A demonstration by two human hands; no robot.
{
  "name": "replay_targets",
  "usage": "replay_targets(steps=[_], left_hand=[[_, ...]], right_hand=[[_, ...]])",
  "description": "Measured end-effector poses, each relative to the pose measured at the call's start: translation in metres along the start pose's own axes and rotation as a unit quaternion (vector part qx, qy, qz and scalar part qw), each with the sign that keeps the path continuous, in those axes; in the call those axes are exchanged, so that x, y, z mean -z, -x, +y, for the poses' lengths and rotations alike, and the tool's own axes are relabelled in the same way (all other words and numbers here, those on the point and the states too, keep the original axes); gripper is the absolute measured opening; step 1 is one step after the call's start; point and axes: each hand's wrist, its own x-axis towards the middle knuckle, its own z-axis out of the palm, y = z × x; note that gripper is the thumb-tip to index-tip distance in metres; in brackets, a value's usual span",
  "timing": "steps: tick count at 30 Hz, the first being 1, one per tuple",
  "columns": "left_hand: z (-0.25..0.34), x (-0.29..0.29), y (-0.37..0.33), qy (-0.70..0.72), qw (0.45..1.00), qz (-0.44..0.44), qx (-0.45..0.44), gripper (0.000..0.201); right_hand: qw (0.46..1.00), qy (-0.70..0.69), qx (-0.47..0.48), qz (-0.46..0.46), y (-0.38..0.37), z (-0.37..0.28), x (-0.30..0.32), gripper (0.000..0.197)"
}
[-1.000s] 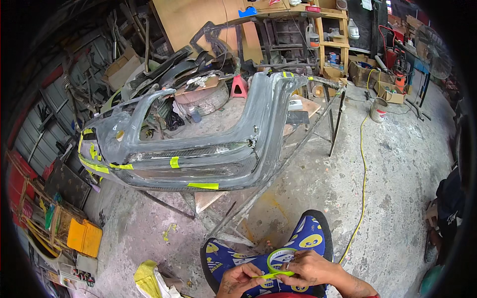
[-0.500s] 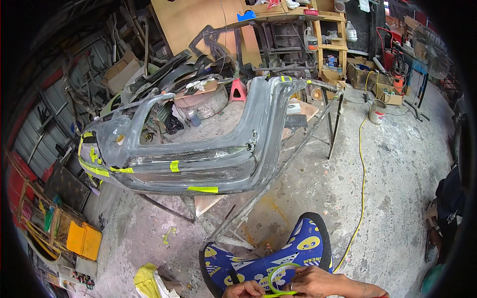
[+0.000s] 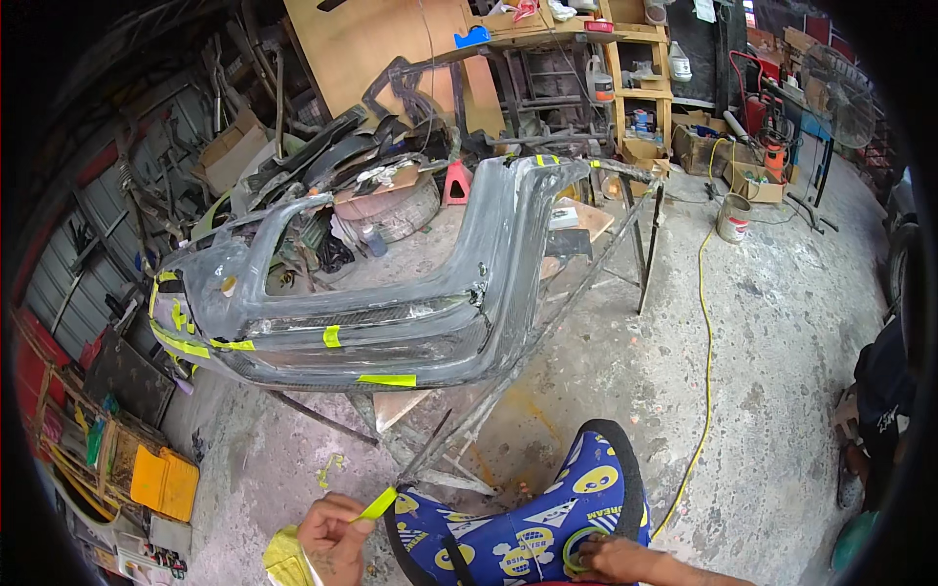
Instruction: The person applies yellow masking tape to a gray car bumper, smoothing each strip along the contours. They cut tape from a roll and press it onto the surface, working methodically along the bumper's edges.
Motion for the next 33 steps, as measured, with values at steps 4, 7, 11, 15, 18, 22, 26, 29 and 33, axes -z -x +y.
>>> replay_targets(steps=[4,7,11,15,18,22,26,29,33], left_hand=[[-0.006,-0.046,-0.025,0.12,0.992,-0.009,0.04,0.015],[-0.002,-0.077,-0.046,0.177,0.983,-0.027,0.046,0.015],[0.006,-0.118,-0.069,0.198,0.972,-0.112,0.052,0.012],[0.01,-0.141,-0.093,0.185,0.97,-0.147,0.054,0.011],[0.011,-0.146,-0.106,0.172,0.969,-0.165,0.063,0.011],[0.009,-0.15,-0.114,0.169,0.97,-0.165,0.056,0.01],[0.006,-0.153,-0.121,0.143,0.977,-0.145,0.056,0.01],[0.008,-0.157,-0.124,0.092,0.989,-0.108,0.028,0.009],[0.018,-0.163,-0.125,-0.044,0.991,-0.053,-0.114,0.008]], right_hand=[[0.993,-0.087,-0.061,-0.048,-0.005,-0.004,-0.004,0.044],[0.959,-0.284,-0.009,-0.008,-0.028,-0.014,0.079,0.036],[0.9,-0.334,-0.046,0.275,-0.087,-0.045,0.179,0.04],[0.769,-0.502,-0.003,0.397,-0.16,-0.041,0.227,0.042],[0.756,-0.52,0.029,0.397,-0.184,-0.026,0.246,0.04],[0.754,-0.533,0.012,0.384,-0.196,-0.021,0.255,0.023],[0.756,-0.516,0.006,0.402,-0.199,-0.02,0.26,0.016],[0.763,-0.488,0.007,0.424,-0.2,-0.023,0.266,0.014],[0.75,-0.496,-0.007,0.437,-0.206,-0.025,0.268,0.014]])
